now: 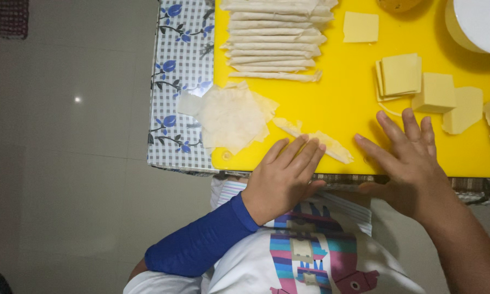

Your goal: The person places cheese sticks onto thin dough sheets, rolls them into cylinders, and arranges them in a plastic container. They then slice blocks of cheese into thin strips using a knife on a yellow cutting board.

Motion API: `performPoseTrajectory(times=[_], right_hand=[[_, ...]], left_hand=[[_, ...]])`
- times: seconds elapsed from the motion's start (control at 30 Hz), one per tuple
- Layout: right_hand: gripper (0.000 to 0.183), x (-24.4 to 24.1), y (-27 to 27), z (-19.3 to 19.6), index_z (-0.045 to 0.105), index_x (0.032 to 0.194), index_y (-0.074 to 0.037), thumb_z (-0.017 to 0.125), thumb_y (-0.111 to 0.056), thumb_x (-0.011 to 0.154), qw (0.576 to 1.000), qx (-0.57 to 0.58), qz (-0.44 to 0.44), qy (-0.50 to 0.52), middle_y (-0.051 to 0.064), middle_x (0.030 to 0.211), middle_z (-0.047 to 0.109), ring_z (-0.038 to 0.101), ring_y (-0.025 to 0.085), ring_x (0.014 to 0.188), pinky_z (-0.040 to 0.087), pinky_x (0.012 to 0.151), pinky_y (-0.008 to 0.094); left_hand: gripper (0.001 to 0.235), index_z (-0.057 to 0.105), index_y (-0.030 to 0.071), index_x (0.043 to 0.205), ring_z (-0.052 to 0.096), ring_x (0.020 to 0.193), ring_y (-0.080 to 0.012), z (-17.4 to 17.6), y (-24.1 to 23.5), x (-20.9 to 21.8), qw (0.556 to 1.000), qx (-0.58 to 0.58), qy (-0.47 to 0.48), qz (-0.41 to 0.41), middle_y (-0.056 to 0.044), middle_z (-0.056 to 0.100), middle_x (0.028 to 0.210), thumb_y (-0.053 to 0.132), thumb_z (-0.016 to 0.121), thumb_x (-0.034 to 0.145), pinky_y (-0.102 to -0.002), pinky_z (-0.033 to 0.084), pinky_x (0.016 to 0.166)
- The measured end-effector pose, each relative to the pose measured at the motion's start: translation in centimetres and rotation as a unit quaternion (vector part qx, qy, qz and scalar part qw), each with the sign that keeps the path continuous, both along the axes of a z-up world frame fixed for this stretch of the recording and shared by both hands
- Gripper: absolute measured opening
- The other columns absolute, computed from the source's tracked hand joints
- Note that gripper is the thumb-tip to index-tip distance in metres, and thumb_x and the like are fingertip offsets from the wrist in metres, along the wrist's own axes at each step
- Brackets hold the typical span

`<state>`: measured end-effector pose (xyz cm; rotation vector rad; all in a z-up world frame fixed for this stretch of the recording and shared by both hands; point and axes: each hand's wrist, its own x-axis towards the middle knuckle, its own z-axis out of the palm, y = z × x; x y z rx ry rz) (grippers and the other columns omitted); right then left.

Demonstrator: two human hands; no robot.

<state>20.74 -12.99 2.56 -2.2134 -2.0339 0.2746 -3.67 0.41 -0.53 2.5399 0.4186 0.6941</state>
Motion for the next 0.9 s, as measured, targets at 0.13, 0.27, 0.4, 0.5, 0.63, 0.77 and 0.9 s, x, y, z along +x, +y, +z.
performPoseTrajectory(times=[0.13, 0.27, 0.4, 0.5, 0.63, 0.77, 0.9], right_hand=[[0.084, 0.1, -0.2, -0.3, 0.061, 0.139, -0.023, 0.076, -0.046, 0.060, 0.998, 0.055, 0.013, 0.040, 0.021, 0.163, 0.038, 0.024, 0.051, 0.155, 0.018, 0.125, 0.063], [0.072, 0.5, 0.4, -1.1, 0.063, 0.137, -0.019, 0.071, -0.054, 0.075, 0.993, 0.085, 0.034, 0.072, 0.023, 0.160, 0.040, 0.028, 0.052, 0.154, 0.020, 0.126, 0.064], [0.068, 1.0, 1.1, -1.8, 0.064, 0.136, -0.015, 0.064, -0.059, 0.084, 0.990, 0.108, 0.043, 0.082, 0.025, 0.160, 0.041, 0.029, 0.052, 0.154, 0.024, 0.126, 0.063], [0.068, 1.1, 1.1, -1.9, 0.065, 0.135, -0.014, 0.062, -0.062, 0.088, 0.988, 0.117, 0.027, 0.095, 0.025, 0.160, 0.043, 0.031, 0.053, 0.155, 0.027, 0.126, 0.061], [0.066, 1.0, 1.0, -1.7, 0.066, 0.135, -0.012, 0.060, -0.063, 0.092, 0.983, 0.133, 0.019, 0.129, 0.025, 0.159, 0.045, 0.033, 0.053, 0.155, 0.031, 0.126, 0.059], [0.069, 0.9, 1.1, -1.5, 0.067, 0.134, -0.011, 0.059, -0.064, 0.090, 0.982, 0.133, 0.014, 0.130, 0.026, 0.157, 0.046, 0.035, 0.054, 0.152, 0.032, 0.124, 0.059], [0.070, 0.8, 1.3, -1.3, 0.067, 0.133, -0.010, 0.059, -0.064, 0.090, 0.983, 0.132, 0.022, 0.122, 0.027, 0.156, 0.047, 0.037, 0.054, 0.151, 0.034, 0.123, 0.059]], left_hand=[[0.072, 0.057, -0.005, 0.141, 0.054, 0.135, -0.0360, 0.5, 0.1, 0.5, 1.000, 0.011, 0.022, -0.001, -0.020, 0.059, 0.143, 0.035, 0.080, 0.085, -0.047, 0.043, 0.115], [0.077, 0.055, -0.005, 0.143, 0.052, 0.137, -0.0380, 0.6, 0.2, 0.8, 0.999, 0.018, 0.042, -0.001, -0.021, 0.057, 0.143, 0.039, 0.080, 0.084, -0.048, 0.039, 0.119], [0.082, 0.054, -0.005, 0.142, 0.050, 0.141, -0.0399, 0.6, 0.0, 1.3, 0.998, -0.006, 0.056, 0.003, -0.026, 0.053, 0.148, 0.044, 0.079, 0.081, -0.049, 0.036, 0.122], [0.083, 0.053, -0.006, 0.143, 0.048, 0.144, -0.0415, 0.5, 0.1, 1.5, 0.998, 0.006, 0.061, 0.002, -0.029, 0.049, 0.152, 0.046, 0.078, 0.083, -0.050, 0.036, 0.123], [0.084, 0.052, -0.007, 0.143, 0.046, 0.145, -0.0434, 0.4, 0.2, 1.8, 0.997, 0.019, 0.070, -0.005, -0.031, 0.047, 0.152, 0.049, 0.076, 0.085, -0.051, 0.035, 0.124], [0.086, 0.052, -0.007, 0.144, 0.045, 0.144, -0.0448, 0.5, 0.3, 2.0, 0.997, 0.024, 0.079, -0.011, -0.033, 0.045, 0.153, 0.052, 0.075, 0.085, -0.052, 0.034, 0.123], [0.089, 0.050, -0.007, 0.145, 0.044, 0.145, -0.0445, 0.8, 0.4, 2.2, 0.995, 0.030, 0.095, -0.014, -0.032, 0.045, 0.153, 0.054, 0.073, 0.085, -0.053, 0.032, 0.124]])
